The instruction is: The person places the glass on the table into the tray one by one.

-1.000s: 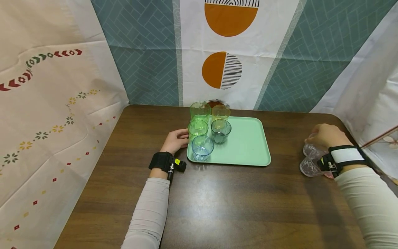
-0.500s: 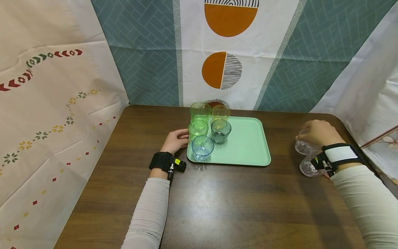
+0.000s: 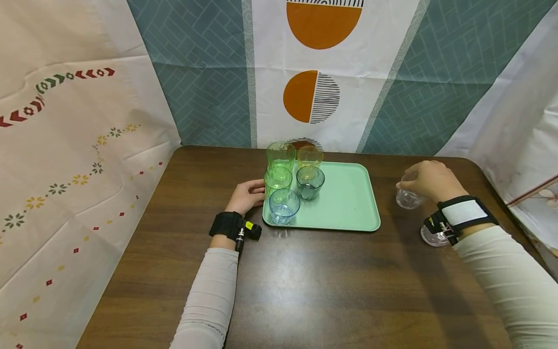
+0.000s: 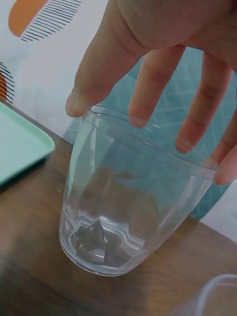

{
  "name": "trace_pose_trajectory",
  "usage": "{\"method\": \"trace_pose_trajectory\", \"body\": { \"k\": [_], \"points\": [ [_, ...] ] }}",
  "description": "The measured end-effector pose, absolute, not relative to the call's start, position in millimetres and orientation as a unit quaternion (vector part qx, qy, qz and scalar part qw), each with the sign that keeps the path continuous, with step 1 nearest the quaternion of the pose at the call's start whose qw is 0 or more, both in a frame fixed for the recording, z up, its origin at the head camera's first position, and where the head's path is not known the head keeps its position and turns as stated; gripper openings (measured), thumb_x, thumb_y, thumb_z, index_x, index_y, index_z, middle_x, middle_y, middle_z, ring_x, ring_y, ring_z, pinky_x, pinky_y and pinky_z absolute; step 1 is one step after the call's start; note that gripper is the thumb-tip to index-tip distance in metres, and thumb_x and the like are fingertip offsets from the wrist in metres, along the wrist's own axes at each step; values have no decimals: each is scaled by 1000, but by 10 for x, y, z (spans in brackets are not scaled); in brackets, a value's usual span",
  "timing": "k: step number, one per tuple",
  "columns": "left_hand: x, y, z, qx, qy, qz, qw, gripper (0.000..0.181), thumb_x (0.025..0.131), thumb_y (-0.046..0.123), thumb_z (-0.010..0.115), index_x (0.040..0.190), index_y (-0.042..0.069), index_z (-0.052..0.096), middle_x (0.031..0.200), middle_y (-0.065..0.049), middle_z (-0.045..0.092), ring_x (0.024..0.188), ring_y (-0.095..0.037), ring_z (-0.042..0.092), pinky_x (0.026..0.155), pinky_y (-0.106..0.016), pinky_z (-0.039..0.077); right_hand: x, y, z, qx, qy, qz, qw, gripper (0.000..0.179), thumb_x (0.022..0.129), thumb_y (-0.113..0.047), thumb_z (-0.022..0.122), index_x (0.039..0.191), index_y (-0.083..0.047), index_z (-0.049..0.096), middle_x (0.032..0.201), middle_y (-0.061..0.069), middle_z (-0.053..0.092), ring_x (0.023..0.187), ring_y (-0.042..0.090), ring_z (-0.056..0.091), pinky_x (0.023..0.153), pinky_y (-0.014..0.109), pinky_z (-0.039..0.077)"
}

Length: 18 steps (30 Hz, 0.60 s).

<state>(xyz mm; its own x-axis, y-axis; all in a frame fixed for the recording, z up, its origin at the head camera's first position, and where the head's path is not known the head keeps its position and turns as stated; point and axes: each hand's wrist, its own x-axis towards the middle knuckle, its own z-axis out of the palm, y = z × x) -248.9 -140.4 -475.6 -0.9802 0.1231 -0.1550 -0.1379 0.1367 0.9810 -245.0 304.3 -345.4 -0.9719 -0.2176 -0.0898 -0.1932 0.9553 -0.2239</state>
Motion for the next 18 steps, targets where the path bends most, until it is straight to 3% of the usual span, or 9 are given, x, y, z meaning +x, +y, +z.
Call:
{"method": "trace_pose_trajectory", "body": {
  "k": [10, 18],
  "points": [
    [-2496, -1413, -4778, -6, 752, 653, 94, 48, 90, 1, 63, 136, 6, 52, 131, -18, 57, 118, -25, 56, 92, -43, 55, -2419, 2773, -3469, -106, 985, -127, 44, 52, 86, -40, 68, 113, 5, 67, 118, 31, 62, 113, 52, 47, 90, 69, 41],
    [-2406, -1382, -4550, -10, 737, 666, 113, 48, 89, -3, 62, 136, 1, 51, 134, -22, 54, 120, -30, 54, 96, -48, 52, -2381, 2608, -3520, -115, 981, -156, 25, 47, 87, -35, 68, 113, 4, 68, 120, 30, 62, 115, 50, 45, 91, 67, 41]
  ]
}}
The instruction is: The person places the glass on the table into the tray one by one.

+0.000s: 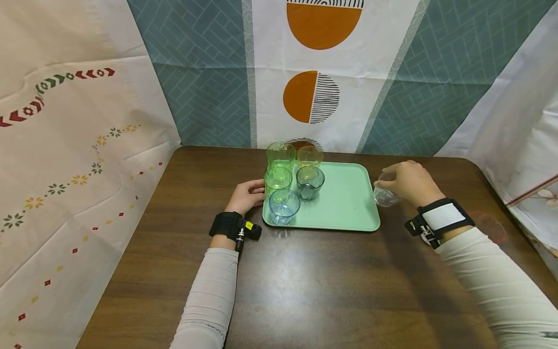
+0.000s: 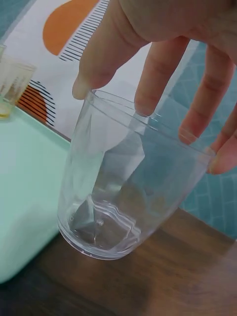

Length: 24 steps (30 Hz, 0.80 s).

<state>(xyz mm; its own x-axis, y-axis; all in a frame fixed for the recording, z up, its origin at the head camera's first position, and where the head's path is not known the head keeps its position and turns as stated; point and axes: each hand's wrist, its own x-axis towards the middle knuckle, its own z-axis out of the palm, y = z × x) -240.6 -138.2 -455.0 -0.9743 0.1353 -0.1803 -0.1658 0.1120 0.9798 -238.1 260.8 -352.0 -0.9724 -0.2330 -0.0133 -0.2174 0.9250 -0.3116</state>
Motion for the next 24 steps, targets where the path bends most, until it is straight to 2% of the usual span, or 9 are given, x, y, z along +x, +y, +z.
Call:
{"method": "trace_pose_trajectory", "body": {
  "k": [6, 12, 24],
  "points": [
    [-2383, -1381, -4502, -9, 741, 661, 119, 49, 90, -3, 61, 137, 2, 50, 136, -21, 53, 122, -29, 53, 97, -48, 51, -2379, 2494, -3551, -119, 979, -164, 19, 53, 87, -40, 67, 117, 5, 66, 119, 30, 62, 116, 49, 45, 92, 68, 40],
    [-2392, -1386, -4523, -11, 742, 660, 119, 49, 90, -3, 61, 137, 2, 50, 136, -21, 53, 122, -29, 53, 96, -47, 51, -2385, 2364, -3593, -123, 978, -166, 13, 56, 87, -37, 68, 121, 6, 63, 119, 32, 62, 117, 49, 44, 97, 69, 37],
    [-2400, -1388, -4538, -5, 738, 665, 117, 49, 89, -3, 61, 136, 1, 50, 135, -22, 53, 121, -29, 53, 96, -48, 51, -2338, 2082, -3664, -153, 976, -157, -11, 53, 86, -38, 69, 119, 4, 66, 106, 26, 69, 114, 46, 49, 94, 64, 43]
  ]
}}
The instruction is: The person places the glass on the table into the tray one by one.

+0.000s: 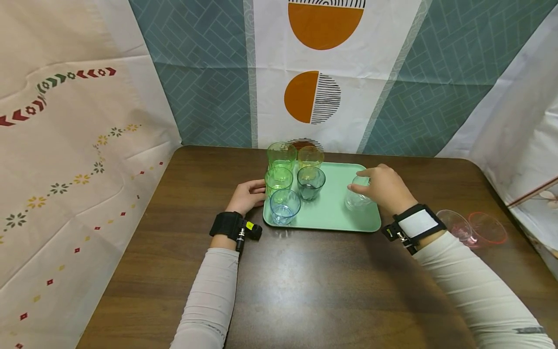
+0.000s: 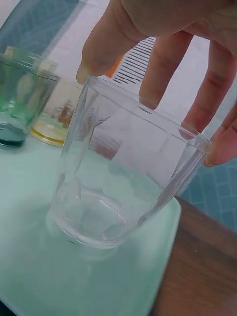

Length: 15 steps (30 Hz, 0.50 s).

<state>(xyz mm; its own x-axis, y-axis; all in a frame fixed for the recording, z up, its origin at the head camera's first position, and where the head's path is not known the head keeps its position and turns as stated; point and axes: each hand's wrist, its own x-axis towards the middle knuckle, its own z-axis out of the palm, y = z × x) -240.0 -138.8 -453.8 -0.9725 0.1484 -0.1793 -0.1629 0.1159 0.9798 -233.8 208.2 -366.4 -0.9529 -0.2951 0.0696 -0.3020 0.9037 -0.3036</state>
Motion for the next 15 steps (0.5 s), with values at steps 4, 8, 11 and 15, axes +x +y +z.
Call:
{"method": "trace_pose_trajectory", "body": {
  "k": [4, 8, 11, 15],
  "points": [
    [-2400, -1385, -4532, -5, 738, 664, 117, 49, 89, -4, 61, 137, 0, 49, 135, -22, 53, 121, -29, 53, 96, -48, 52, -2317, 2009, -3697, 156, -975, 160, 11, 54, 85, -39, 69, 120, 2, 66, 105, 24, 70, 112, 44, 50, 90, 62, 46],
    [-2399, -1386, -4529, -6, 740, 662, 118, 50, 89, -3, 61, 137, 0, 49, 135, -22, 53, 121, -29, 53, 96, -48, 52, -2290, 1939, -3737, 170, -972, 160, 15, 53, 85, -40, 69, 119, 0, 66, 78, 19, 72, 109, 43, 52, 86, 59, 48],
    [-2398, -1387, -4527, -5, 743, 659, 118, 49, 89, -3, 61, 137, 0, 49, 135, -22, 53, 121, -30, 53, 96, -48, 52, -2270, 1881, -3758, 182, -969, 163, 26, 51, 84, -39, 71, 116, 0, 68, 67, 15, 69, 105, 41, 55, 85, 56, 50],
    [-2396, -1393, -4525, -4, 741, 661, 119, 49, 90, -2, 61, 137, 1, 49, 135, -21, 53, 121, -30, 53, 96, -48, 51, -2239, 1807, -3770, 197, -965, 171, 32, 49, 82, -38, 72, 113, 1, 70, 77, 16, 73, 101, 39, 60, 84, 54, 52]
  ]
}}
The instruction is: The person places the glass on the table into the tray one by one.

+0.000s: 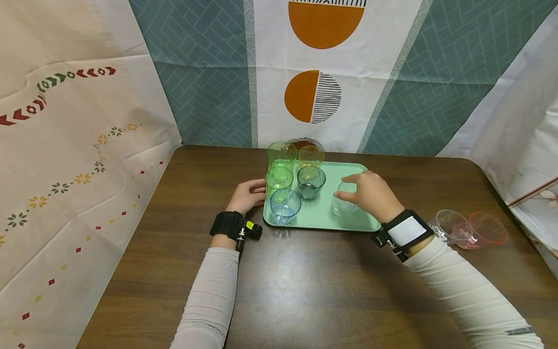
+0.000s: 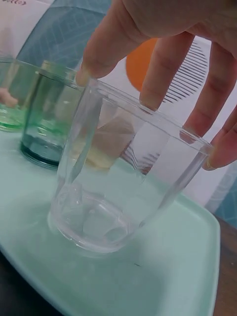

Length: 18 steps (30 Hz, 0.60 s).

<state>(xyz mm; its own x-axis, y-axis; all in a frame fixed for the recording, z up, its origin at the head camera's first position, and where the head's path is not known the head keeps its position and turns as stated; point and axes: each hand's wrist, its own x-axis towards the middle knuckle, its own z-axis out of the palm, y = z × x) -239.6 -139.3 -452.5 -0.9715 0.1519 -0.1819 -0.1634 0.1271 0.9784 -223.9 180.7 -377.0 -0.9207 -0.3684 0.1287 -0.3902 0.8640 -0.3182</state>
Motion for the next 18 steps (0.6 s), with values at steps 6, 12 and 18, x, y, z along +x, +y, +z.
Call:
{"method": "trace_pose_trajectory", "body": {
  "k": [6, 12, 18],
  "points": [
    [-2399, -1392, -4529, -6, 739, 663, 121, 49, 89, -2, 62, 137, 1, 50, 135, -21, 54, 121, -29, 53, 96, -48, 51, -2192, 1701, -3770, 215, -961, 170, 20, 48, 83, -38, 72, 113, 0, 70, 61, 10, 68, 98, 36, 62, 81, 52, 54],
    [-2411, -1391, -4556, -3, 741, 662, 112, 49, 89, -3, 61, 136, 0, 50, 135, -21, 54, 120, -30, 54, 95, -47, 53, -2160, 1602, -3798, 228, -958, 169, 30, 47, 82, -38, 73, 111, -2, 72, 53, 3, 62, 96, 34, 60, 77, 49, 55],
    [-2485, -1401, -4709, 1, 745, 659, 102, 48, 90, 1, 63, 136, 5, 52, 132, -19, 57, 117, -27, 56, 92, -44, 55, -2107, 1494, -3785, 246, -954, 168, 39, 46, 81, -38, 74, 110, -3, 72, 56, 5, 63, 91, 30, 60, 75, 46, 55]
  ]
}}
